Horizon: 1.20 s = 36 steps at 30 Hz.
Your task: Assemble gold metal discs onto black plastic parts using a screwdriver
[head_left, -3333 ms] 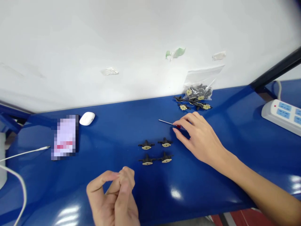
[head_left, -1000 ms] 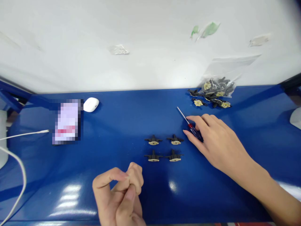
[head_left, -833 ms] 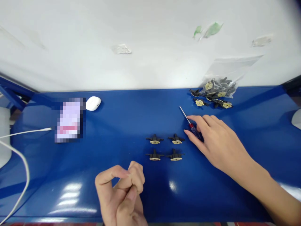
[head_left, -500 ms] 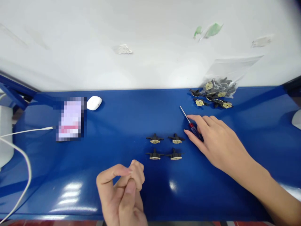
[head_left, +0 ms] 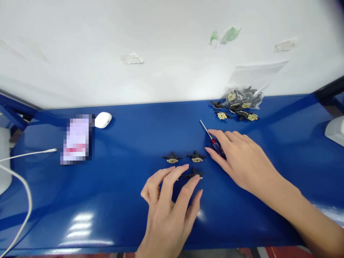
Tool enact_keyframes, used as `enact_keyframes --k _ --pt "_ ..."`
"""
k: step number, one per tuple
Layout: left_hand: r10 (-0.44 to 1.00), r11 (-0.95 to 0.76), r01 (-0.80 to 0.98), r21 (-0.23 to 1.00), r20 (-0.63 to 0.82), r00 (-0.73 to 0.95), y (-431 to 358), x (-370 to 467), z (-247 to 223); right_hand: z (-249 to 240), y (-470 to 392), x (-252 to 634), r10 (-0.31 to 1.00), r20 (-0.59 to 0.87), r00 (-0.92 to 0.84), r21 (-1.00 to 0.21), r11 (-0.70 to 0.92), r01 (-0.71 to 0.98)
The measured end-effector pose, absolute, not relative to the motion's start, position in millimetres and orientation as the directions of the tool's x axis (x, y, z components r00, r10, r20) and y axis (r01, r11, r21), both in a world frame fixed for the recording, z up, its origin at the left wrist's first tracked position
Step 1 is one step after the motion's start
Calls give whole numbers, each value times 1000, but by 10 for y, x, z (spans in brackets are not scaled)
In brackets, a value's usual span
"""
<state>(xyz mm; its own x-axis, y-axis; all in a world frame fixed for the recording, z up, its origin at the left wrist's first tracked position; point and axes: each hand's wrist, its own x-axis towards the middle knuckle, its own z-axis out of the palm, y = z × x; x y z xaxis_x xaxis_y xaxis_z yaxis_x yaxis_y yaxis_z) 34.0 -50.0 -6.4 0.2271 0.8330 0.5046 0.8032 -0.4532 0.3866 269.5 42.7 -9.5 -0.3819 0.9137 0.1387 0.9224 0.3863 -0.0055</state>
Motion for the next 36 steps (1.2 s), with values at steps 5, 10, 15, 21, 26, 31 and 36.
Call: enact_keyframes --k 5,10,15,21,26,31,36 --pt "811 -494 807 324 506 293 -503 389 -153 -86 431 2695 918 123 -376 0 379 925" --pt "808 -547 747 378 471 354 -503 340 -178 -89 435 2713 914 114 -389 4 392 920" --pt "808 -563 702 436 469 357 -498 320 -157 -91 428 2726 910 120 -398 9 400 917" --pt "796 -587 668 458 474 375 -535 252 -207 -107 441 2722 909 124 -398 18 399 917" --pt "796 -587 612 530 517 316 -531 255 -197 -108 450 2714 899 139 -415 17 417 909" --pt "821 -549 500 670 546 170 -529 297 -149 -88 455 2691 904 173 -391 -32 402 915" --pt "840 -524 515 679 510 184 -574 291 -118 -46 464 2657 914 250 -320 -201 372 906"
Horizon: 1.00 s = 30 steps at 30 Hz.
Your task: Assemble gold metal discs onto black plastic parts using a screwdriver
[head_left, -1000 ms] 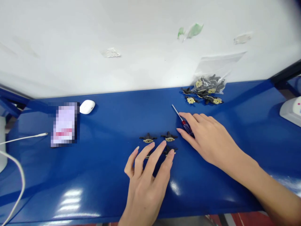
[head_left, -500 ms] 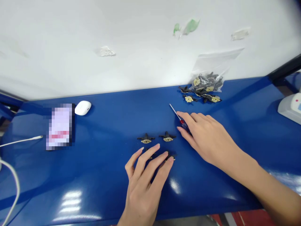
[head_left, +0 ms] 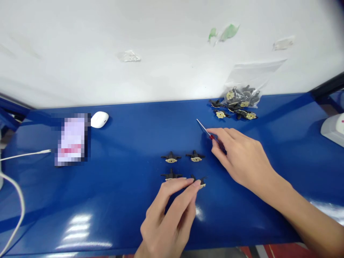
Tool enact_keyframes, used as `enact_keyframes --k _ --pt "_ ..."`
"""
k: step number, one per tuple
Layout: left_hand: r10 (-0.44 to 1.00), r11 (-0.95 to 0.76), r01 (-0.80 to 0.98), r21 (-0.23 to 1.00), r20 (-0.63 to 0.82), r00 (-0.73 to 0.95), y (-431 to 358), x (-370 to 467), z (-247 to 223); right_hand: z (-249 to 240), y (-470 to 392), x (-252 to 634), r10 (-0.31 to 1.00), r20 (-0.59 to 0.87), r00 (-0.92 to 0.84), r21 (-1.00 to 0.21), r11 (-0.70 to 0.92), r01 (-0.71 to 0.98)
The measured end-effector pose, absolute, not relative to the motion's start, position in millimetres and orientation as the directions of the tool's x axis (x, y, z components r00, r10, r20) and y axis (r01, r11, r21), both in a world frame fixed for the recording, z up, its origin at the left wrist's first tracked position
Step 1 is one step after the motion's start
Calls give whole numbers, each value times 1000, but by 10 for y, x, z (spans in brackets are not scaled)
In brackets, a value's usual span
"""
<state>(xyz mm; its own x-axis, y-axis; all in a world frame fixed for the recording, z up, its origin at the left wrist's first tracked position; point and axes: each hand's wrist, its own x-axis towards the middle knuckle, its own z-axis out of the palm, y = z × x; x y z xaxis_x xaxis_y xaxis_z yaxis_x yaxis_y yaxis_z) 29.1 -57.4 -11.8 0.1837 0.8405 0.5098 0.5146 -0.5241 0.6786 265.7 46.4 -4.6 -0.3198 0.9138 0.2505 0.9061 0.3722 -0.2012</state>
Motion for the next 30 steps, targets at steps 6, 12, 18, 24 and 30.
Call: enact_keyframes --k 6,12,18,24,30 --pt "848 -528 463 711 473 240 -635 256 -145 33 424 2581 900 417 -124 -514 346 785" --pt "804 -593 417 689 478 353 -624 241 -185 93 448 2553 885 365 289 -911 275 308" --pt "849 -528 470 708 419 322 -605 268 -187 124 547 2630 929 256 267 -966 258 28" --pt "872 -489 498 716 404 277 -582 339 -210 166 436 2628 939 309 150 -951 301 74" --pt "899 -432 530 730 393 191 -583 341 -223 146 250 2547 922 383 -55 -892 385 238"
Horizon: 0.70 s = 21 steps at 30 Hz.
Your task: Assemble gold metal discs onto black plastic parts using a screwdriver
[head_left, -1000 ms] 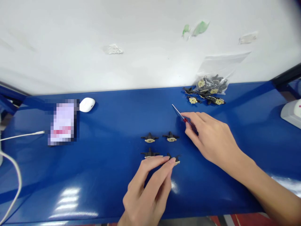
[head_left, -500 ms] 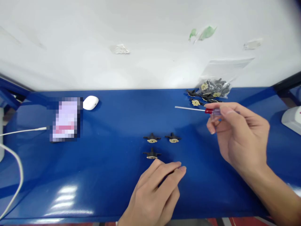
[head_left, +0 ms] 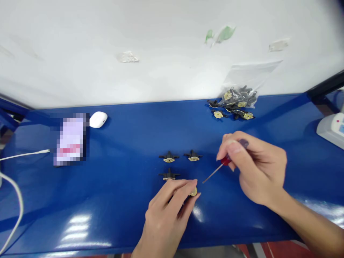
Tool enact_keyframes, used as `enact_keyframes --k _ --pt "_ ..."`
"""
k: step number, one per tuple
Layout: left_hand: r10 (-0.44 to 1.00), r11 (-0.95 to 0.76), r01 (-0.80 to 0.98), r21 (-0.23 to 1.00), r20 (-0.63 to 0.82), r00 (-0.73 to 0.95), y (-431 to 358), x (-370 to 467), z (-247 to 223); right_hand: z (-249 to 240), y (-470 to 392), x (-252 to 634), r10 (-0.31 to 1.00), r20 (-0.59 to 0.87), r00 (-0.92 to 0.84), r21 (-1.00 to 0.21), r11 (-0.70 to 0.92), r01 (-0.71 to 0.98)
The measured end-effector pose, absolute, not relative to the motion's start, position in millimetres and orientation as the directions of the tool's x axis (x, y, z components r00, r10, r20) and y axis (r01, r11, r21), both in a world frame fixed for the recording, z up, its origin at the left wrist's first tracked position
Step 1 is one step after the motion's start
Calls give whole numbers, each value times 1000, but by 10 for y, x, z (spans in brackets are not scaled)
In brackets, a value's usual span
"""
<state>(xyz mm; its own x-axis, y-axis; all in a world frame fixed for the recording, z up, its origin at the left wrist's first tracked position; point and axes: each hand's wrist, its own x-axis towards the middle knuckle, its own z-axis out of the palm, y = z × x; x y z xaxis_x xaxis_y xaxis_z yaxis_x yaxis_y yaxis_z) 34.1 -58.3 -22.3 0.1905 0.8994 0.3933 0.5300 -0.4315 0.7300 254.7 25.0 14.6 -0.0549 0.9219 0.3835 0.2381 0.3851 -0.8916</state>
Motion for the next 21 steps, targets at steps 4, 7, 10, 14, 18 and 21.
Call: enact_keyframes --k 4,7,10,14,18,21 --pt "916 -396 535 746 361 175 -599 326 -223 122 196 2522 896 405 -181 -848 442 292" --pt "924 -377 547 747 342 170 -598 327 -224 116 195 2518 888 408 -211 -836 457 305" --pt "928 -367 548 751 339 157 -591 330 -227 118 196 2517 888 404 -220 -836 456 307" --pt "930 -363 546 755 332 160 -579 331 -221 112 188 2518 887 396 -236 -841 454 295" --pt "931 -362 551 752 326 166 -573 328 -207 93 186 2522 887 391 -246 -845 452 287" --pt "930 -362 550 753 329 161 -571 319 -210 92 191 2523 886 394 -245 -846 454 281"
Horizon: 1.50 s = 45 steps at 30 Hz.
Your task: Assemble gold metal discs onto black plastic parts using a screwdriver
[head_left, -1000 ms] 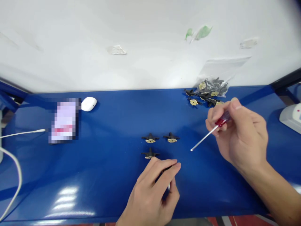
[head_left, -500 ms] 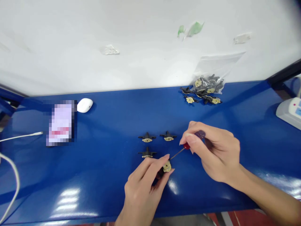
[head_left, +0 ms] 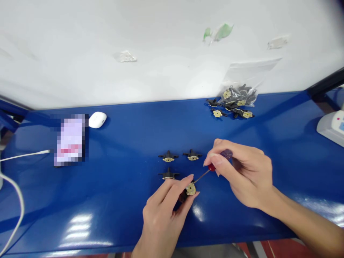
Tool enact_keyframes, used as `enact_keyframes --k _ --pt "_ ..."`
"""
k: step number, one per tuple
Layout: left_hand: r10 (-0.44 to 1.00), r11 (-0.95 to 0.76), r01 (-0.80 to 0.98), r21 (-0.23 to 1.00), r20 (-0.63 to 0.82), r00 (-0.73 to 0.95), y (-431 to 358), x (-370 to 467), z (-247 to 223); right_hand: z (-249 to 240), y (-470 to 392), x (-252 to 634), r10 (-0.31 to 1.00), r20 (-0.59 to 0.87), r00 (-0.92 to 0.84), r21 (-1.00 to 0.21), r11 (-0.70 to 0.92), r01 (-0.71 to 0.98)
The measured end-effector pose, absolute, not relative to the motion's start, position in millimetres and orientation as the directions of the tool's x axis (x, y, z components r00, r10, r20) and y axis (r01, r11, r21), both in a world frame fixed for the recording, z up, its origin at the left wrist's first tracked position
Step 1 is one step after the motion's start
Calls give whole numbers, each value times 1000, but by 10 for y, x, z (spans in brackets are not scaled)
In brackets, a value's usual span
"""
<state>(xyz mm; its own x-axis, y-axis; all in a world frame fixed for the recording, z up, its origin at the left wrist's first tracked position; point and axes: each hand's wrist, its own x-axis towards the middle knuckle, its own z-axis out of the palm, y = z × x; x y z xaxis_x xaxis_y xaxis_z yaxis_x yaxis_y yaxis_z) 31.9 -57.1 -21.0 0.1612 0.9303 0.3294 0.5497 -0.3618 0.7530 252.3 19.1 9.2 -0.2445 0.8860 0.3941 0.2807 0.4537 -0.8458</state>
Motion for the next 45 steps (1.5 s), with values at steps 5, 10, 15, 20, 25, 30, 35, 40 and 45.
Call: enact_keyframes --k 5,10,15,20,25,30,35,40,45 --pt "924 -381 525 761 341 175 -567 312 -225 134 213 2519 879 396 -267 -847 462 263" --pt "920 -390 506 769 346 183 -576 330 -232 158 216 2510 868 414 -275 -841 480 248" --pt "922 -386 511 768 340 186 -564 342 -226 155 206 2500 868 412 -278 -841 479 250" --pt "918 -394 507 767 350 184 -556 332 -217 157 206 2502 865 420 -275 -833 488 260" --pt "921 -388 517 763 344 184 -562 330 -218 160 218 2504 860 431 -272 -817 500 288" --pt "918 -394 520 758 349 188 -562 334 -226 186 228 2484 851 450 -270 -785 522 334" --pt "922 -385 533 754 341 183 -563 333 -237 229 217 2473 863 443 -241 -757 504 415" --pt "923 -382 532 755 338 184 -565 336 -222 219 216 2515 840 447 -309 -714 543 443" --pt "925 -376 536 756 338 173 -556 344 -209 227 240 2560 805 438 -401 -705 584 402"
